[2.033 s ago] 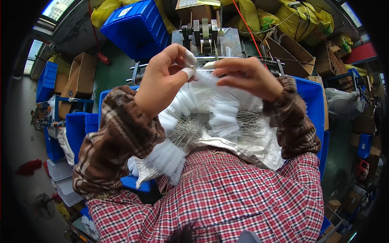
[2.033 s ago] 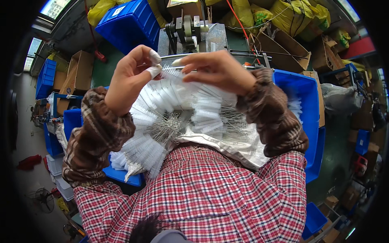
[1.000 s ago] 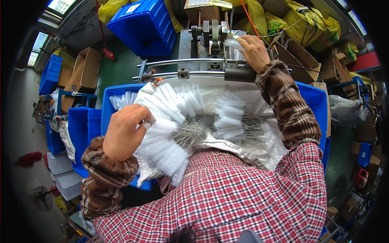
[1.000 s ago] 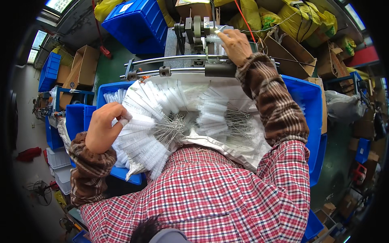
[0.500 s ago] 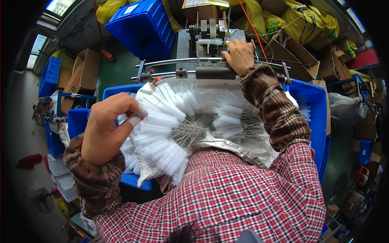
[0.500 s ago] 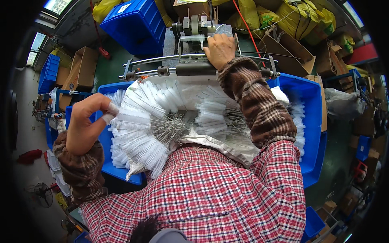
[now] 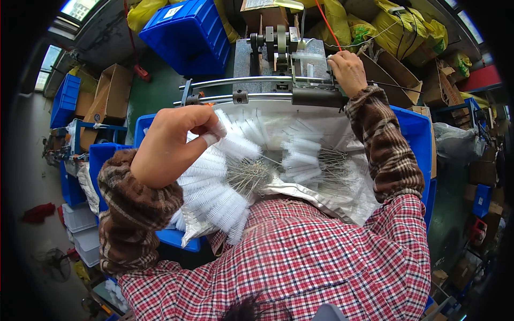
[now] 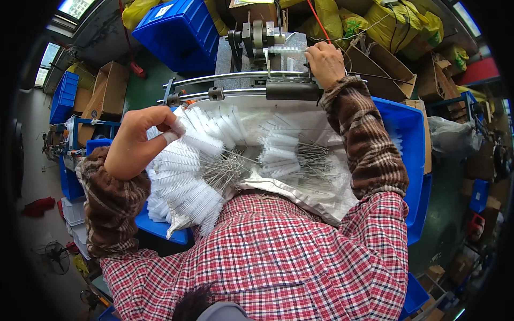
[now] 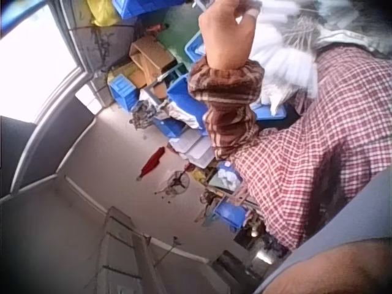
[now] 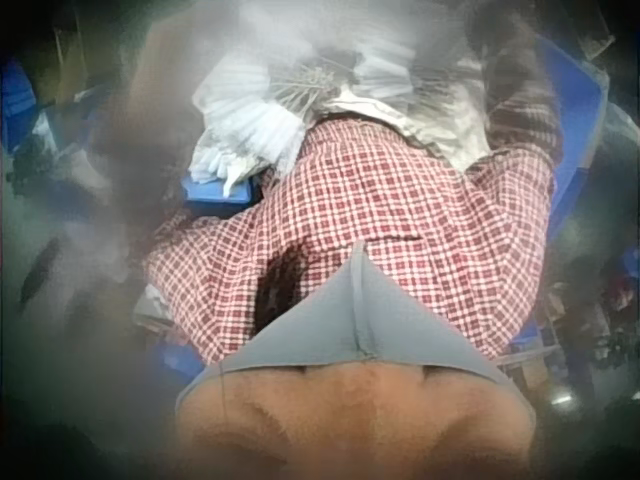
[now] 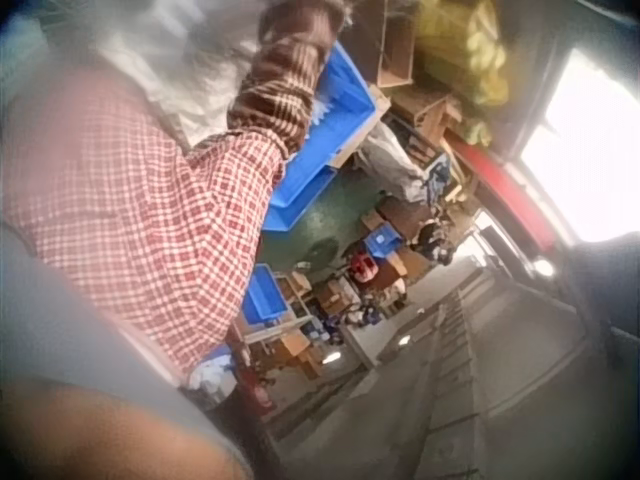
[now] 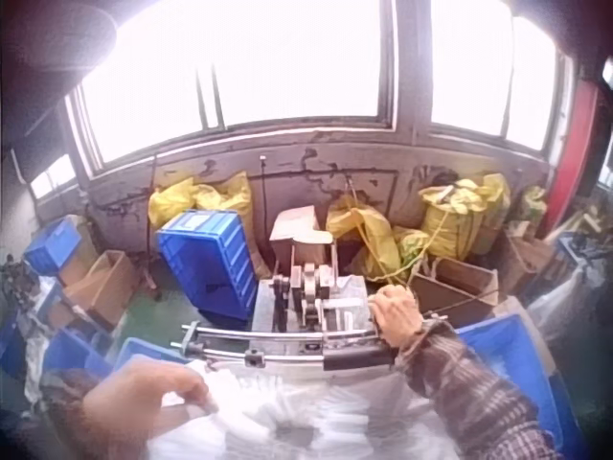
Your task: The person handles wire brushes in a storage bin, taking caps from a machine fixture and attaching them onto the ends of the brushes by hand.
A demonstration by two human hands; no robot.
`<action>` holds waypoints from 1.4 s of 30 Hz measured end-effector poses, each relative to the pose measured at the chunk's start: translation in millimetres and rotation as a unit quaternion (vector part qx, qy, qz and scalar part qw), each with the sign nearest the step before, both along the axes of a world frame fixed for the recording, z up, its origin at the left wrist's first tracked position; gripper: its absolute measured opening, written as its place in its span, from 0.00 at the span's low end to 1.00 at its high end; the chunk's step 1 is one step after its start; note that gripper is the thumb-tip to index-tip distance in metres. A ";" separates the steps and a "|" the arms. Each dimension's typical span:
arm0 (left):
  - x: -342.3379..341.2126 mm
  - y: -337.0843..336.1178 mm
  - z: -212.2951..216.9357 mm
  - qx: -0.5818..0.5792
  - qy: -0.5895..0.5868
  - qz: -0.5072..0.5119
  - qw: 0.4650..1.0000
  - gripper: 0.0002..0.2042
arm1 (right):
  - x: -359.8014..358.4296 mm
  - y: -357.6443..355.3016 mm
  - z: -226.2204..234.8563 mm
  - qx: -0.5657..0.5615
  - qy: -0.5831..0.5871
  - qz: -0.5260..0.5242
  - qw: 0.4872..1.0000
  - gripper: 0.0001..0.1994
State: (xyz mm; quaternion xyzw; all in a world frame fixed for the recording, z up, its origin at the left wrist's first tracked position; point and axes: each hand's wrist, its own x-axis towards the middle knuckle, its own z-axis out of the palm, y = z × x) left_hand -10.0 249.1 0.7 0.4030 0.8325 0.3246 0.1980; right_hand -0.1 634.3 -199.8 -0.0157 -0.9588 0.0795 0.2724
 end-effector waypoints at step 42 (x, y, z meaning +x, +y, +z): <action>-0.2 -9.3 -70.2 -0.265 0.266 -0.047 0.925 0.10 | -51.8 -30.4 -7.8 0.036 -0.028 0.129 0.991 0.15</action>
